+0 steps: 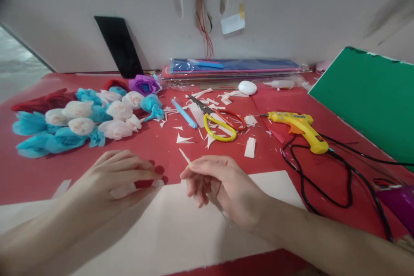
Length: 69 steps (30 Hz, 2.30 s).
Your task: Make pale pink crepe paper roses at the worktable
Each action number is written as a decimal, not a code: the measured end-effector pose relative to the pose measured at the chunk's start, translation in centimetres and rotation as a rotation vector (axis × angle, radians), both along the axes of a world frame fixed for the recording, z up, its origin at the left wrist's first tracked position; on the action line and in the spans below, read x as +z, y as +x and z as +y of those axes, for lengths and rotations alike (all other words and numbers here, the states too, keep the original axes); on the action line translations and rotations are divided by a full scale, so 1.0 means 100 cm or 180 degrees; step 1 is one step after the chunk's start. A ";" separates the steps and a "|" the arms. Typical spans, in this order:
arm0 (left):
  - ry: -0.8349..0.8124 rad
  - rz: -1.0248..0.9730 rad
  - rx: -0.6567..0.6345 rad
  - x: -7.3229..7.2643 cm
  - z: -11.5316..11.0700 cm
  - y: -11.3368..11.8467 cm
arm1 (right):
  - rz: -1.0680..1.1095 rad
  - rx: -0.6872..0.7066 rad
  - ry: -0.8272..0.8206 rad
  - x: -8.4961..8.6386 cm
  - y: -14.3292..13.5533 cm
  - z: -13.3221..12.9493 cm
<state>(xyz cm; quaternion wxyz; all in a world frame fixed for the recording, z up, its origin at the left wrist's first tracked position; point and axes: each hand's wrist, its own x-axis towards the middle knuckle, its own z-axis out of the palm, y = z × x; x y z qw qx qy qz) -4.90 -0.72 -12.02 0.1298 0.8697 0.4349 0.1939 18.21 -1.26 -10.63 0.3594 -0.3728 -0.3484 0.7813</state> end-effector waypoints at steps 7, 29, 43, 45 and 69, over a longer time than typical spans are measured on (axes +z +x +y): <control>-0.0047 -0.0060 -0.0083 0.000 0.004 -0.003 | 0.0064 -0.0017 -0.0086 -0.002 0.002 0.000; -0.0721 -0.0837 0.0819 0.017 0.002 0.003 | -0.0092 0.0166 0.0229 -0.010 0.001 -0.004; -0.1573 -0.2188 0.0752 0.039 -0.023 0.010 | -0.1415 0.0373 0.2263 0.025 -0.013 -0.022; -0.1738 -0.2512 0.0685 0.041 -0.027 0.010 | -0.1533 0.0346 0.2583 0.030 -0.014 -0.024; -0.1349 -0.2718 0.0657 0.048 -0.035 0.021 | -0.1898 0.0395 0.3020 0.030 -0.021 -0.029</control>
